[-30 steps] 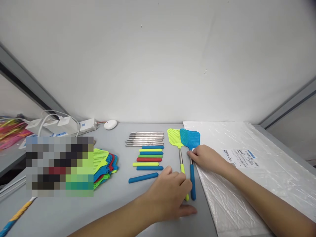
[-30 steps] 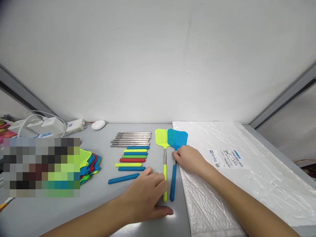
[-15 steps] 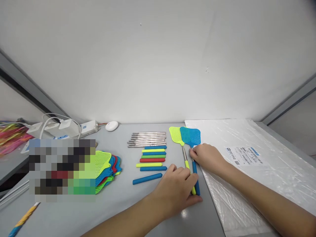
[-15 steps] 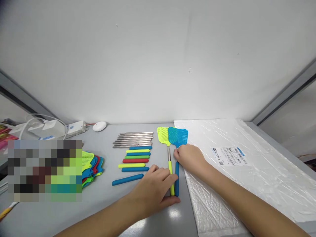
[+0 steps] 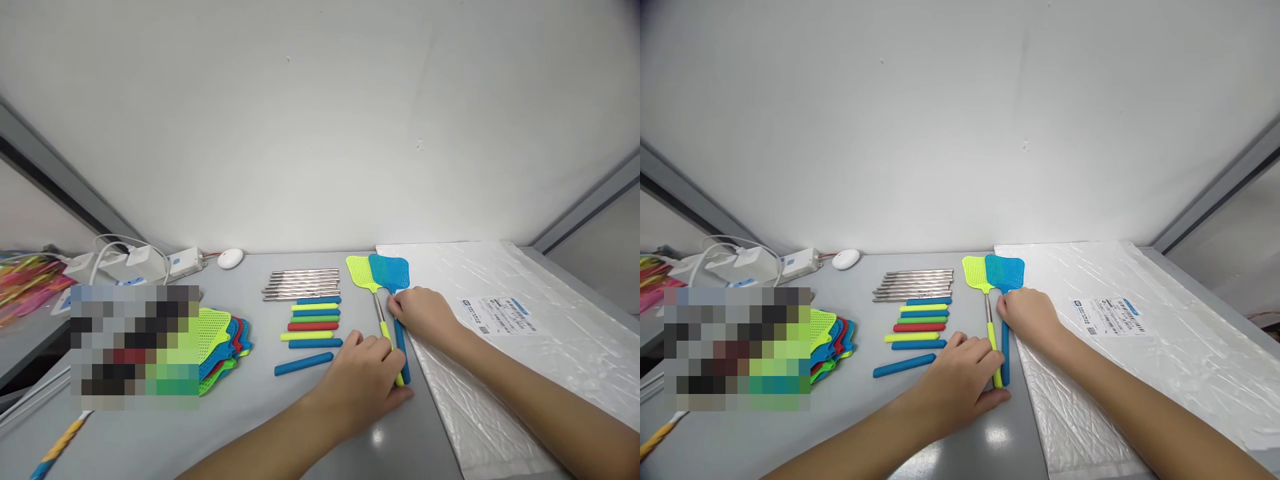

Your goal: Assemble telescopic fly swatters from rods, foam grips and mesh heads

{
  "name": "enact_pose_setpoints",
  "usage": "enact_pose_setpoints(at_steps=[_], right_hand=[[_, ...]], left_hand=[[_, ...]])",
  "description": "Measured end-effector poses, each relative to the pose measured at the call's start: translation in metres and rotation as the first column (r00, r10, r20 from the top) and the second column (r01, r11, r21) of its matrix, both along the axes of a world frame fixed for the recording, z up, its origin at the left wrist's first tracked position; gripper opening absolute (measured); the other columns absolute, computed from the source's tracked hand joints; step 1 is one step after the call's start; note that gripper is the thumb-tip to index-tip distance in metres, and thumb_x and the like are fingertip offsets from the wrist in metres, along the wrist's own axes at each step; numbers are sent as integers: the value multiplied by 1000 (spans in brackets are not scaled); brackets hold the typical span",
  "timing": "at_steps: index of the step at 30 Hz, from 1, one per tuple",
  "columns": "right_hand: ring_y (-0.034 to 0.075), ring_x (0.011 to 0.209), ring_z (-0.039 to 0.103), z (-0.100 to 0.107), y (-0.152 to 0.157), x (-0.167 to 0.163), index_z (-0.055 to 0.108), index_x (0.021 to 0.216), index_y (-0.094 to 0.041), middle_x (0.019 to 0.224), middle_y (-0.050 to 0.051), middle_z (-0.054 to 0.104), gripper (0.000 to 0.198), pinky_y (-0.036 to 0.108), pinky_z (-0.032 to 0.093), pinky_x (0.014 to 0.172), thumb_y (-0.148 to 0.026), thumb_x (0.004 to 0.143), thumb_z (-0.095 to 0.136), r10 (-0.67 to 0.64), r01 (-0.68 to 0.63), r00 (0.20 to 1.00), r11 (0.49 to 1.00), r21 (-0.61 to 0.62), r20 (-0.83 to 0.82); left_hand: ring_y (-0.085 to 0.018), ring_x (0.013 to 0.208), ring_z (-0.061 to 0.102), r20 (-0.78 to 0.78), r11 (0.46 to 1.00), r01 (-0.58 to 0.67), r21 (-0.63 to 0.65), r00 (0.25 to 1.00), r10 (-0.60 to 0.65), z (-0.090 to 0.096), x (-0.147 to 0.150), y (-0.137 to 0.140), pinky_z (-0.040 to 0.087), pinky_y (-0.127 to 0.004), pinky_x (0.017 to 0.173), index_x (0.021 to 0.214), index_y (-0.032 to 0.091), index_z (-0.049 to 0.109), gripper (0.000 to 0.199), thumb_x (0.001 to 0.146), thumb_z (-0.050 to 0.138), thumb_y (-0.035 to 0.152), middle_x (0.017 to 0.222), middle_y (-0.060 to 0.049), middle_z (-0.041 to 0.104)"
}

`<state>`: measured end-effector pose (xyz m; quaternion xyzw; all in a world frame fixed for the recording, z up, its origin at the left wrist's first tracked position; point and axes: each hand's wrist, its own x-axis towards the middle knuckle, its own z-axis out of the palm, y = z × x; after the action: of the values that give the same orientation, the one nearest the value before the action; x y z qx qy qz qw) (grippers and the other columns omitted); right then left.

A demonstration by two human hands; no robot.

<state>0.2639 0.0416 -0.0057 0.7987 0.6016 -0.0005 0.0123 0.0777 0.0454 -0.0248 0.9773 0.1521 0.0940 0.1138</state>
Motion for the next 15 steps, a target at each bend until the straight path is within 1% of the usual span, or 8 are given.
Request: enact_pose_setpoints(at_steps=[10, 15], right_hand=[[18, 58, 58, -4, -1, 2, 58, 58, -19, 65, 7, 65, 49, 28, 23, 50, -36, 96, 32, -11, 10, 1000, 1000, -7, -13], [18, 56, 56, -5, -2, 3, 56, 58, -20, 64, 6, 65, 49, 28, 23, 50, -39, 96, 32, -13, 13, 1000, 1000, 3, -17]], left_hand=[[-19, 76, 54, 42, 1000, 2, 20, 999, -3, -1, 1, 1, 37, -35, 76, 92, 20, 56, 27, 87, 59, 47, 85, -1, 59], [-18, 76, 55, 69, 998, 4, 67, 998, -9, -3, 0, 0, 36, -35, 76, 94, 20, 55, 30, 88, 57, 49, 85, -1, 59]])
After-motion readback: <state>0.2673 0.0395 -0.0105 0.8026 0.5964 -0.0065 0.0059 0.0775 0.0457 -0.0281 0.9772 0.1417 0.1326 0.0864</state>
